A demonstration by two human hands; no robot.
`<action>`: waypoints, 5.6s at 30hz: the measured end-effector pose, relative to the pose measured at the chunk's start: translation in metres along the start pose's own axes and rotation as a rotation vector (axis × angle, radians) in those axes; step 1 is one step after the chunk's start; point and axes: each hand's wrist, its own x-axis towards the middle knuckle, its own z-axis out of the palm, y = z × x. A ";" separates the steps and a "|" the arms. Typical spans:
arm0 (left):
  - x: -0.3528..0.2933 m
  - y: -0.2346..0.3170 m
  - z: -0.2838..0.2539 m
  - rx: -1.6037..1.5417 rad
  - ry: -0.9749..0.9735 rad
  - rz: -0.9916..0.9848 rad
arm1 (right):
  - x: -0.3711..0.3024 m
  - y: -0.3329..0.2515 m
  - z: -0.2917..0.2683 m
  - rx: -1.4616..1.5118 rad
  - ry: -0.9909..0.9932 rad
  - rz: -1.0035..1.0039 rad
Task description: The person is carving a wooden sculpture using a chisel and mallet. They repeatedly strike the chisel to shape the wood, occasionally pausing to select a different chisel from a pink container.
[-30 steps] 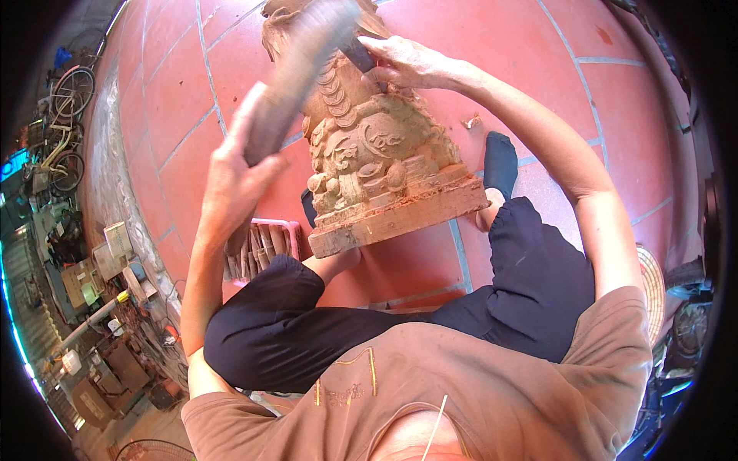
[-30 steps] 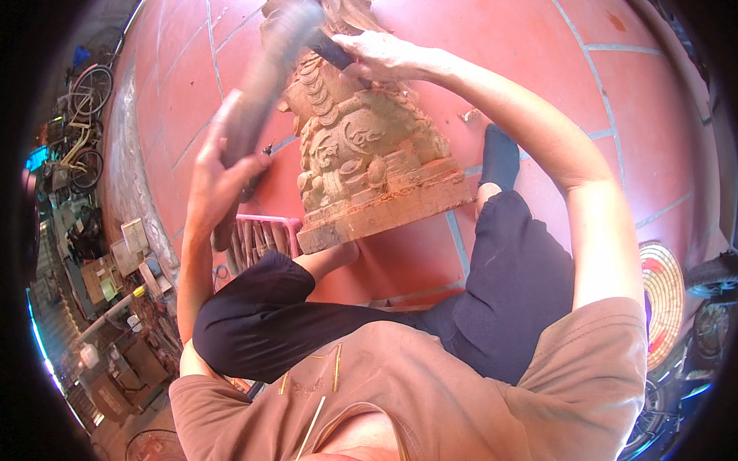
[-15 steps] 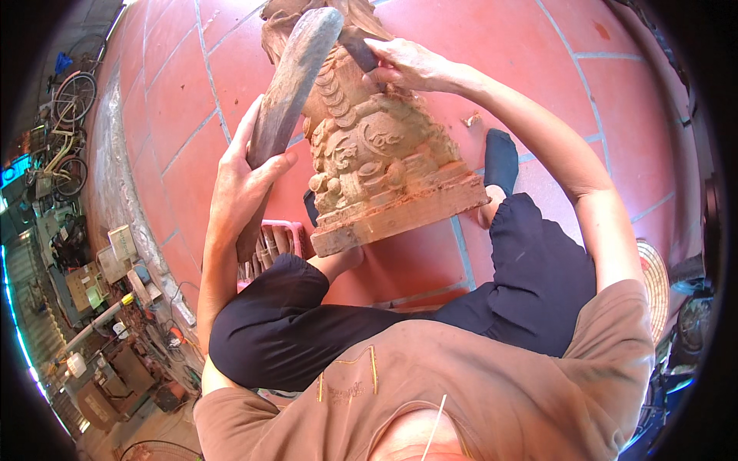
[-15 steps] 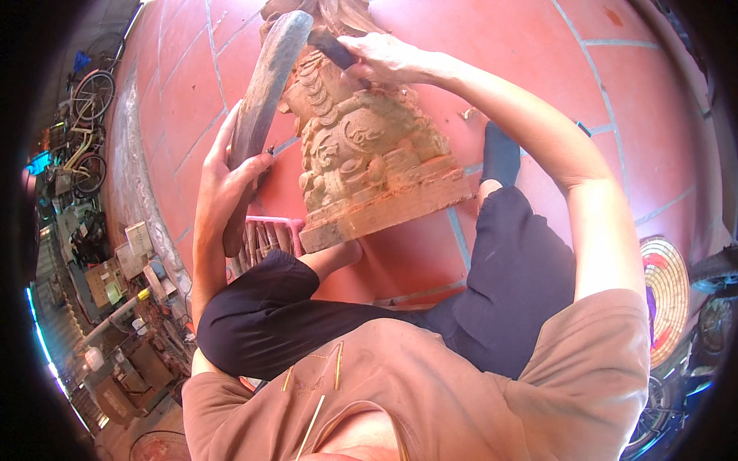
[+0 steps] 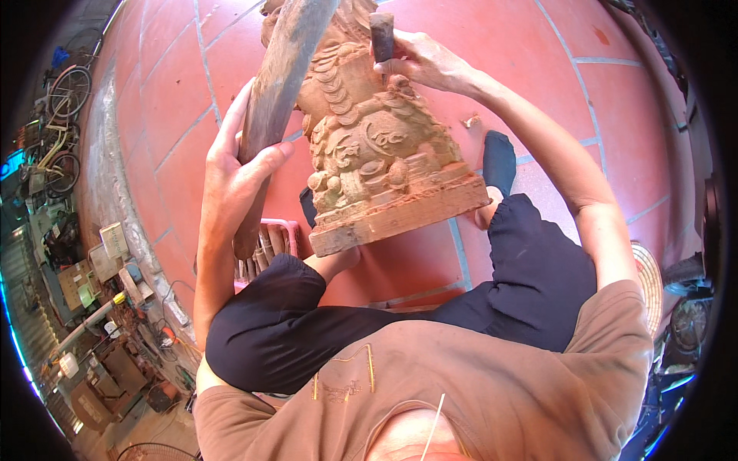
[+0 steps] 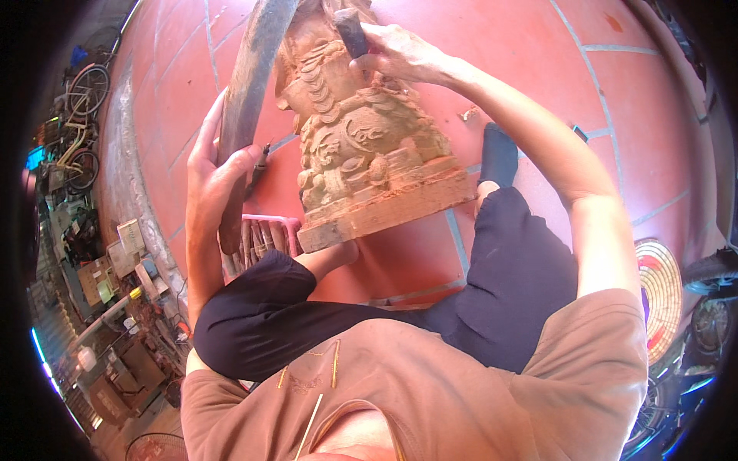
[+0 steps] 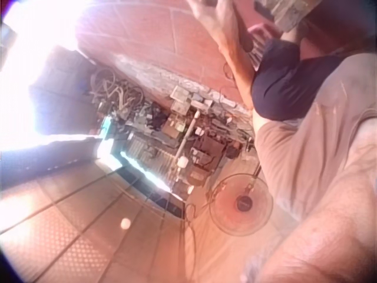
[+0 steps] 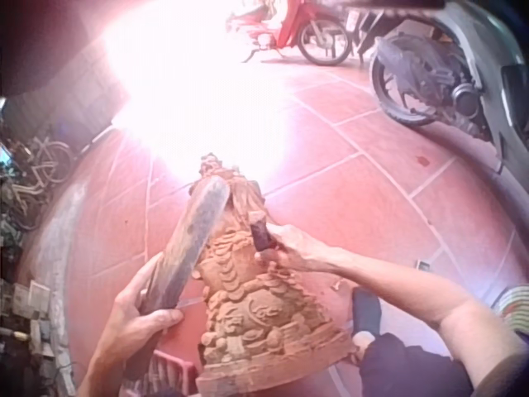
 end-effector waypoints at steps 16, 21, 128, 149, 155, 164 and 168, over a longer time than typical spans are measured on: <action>0.003 0.012 0.018 -0.058 -0.031 0.016 | 0.001 0.008 0.001 -0.024 -0.110 0.016; 0.009 0.002 0.014 0.163 -0.031 0.077 | 0.000 -0.006 0.002 -0.163 -0.085 -0.092; 0.001 -0.082 0.015 0.349 -0.152 -0.103 | -0.023 0.063 0.001 0.772 0.268 0.269; 0.003 -0.083 0.012 0.339 -0.180 -0.164 | -0.020 0.054 0.013 0.614 0.246 0.279; 0.002 -0.084 0.012 0.317 -0.183 -0.168 | -0.008 0.062 -0.009 0.580 0.265 0.246; 0.004 -0.086 0.013 0.349 -0.179 -0.145 | 0.025 0.066 -0.012 0.121 0.266 0.140; 0.004 -0.084 0.014 0.357 -0.183 -0.158 | 0.030 0.066 -0.012 0.115 0.244 0.140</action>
